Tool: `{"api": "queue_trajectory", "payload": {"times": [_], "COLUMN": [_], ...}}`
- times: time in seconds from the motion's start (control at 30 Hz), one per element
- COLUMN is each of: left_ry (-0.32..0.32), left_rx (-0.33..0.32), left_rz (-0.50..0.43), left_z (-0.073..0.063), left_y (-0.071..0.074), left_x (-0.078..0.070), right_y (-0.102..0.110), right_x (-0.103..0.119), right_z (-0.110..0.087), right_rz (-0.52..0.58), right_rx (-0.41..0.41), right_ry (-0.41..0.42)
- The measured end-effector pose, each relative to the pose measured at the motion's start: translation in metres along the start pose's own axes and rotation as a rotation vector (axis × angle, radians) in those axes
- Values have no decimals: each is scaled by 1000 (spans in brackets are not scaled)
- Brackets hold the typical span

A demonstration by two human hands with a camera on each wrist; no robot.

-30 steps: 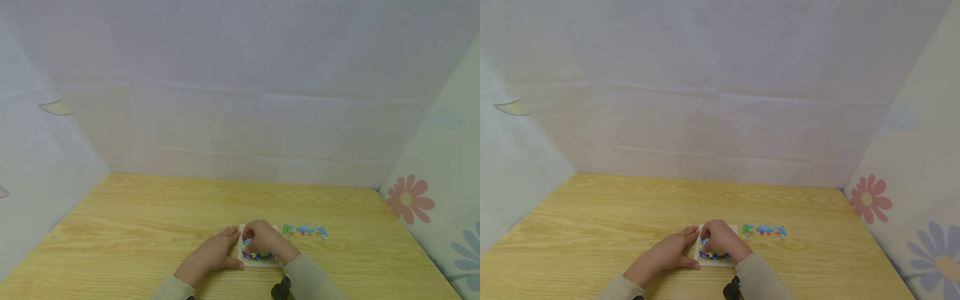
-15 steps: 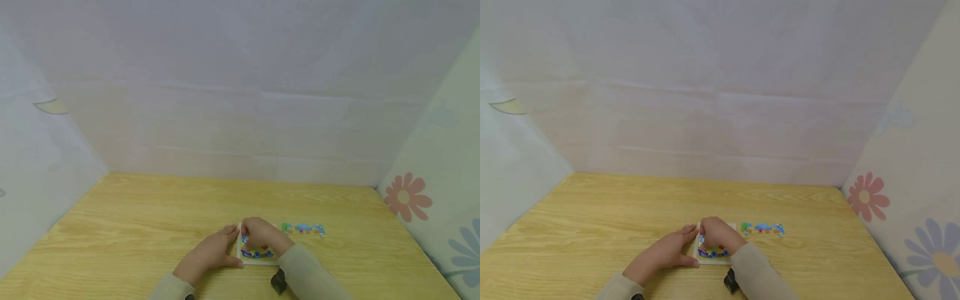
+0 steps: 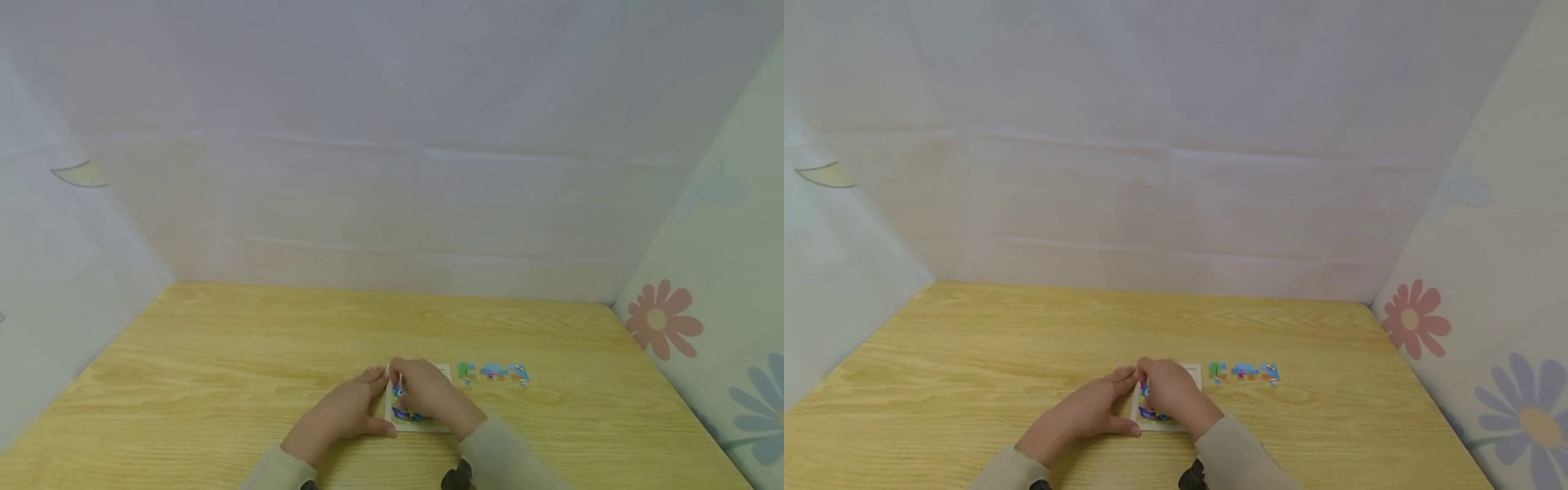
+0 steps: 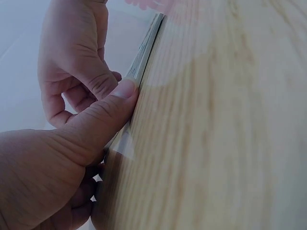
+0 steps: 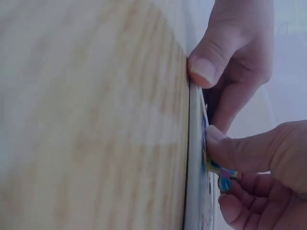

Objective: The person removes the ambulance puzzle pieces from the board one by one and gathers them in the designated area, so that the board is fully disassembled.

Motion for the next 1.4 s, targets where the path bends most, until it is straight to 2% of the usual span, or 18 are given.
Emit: {"api": "queue_trajectory", "payload": {"times": [0.3, 0.5, 0.7, 1.03, 1.13, 1.4], "left_ry": [22, 17, 14, 20, 26, 37], "left_rx": [16, 26, 22, 13, 12, 8], "left_rz": [-17, -8, -10, -11, -4, -4], "left_z": [0, 0, 0, 1, 1, 1], "left_y": [0, -1, -1, 0, 0, 0], "left_x": [0, -1, 0, 0, 0, 0], "right_y": [-2, -5, -6, -5, -4, -4], "right_x": [-10, -17, -20, -44, -49, -58], "right_z": [-6, -6, -5, -8, -9, -13], "right_rz": [245, 265, 313, 584, 630, 788], "right_rx": [-44, -37, -43, -111, -118, -131], "right_ry": [36, 8, 19, -159, -205, -286]}}
Point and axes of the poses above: each hand's wrist, its own z-axis towards the middle knuckle, its own y-axis out of the back of the hand, x = y × z, the point moved 8 cm from there along z, towards the middle knuckle, and after that the axes turned 10 degrees about -x, right-handed, at the moved point
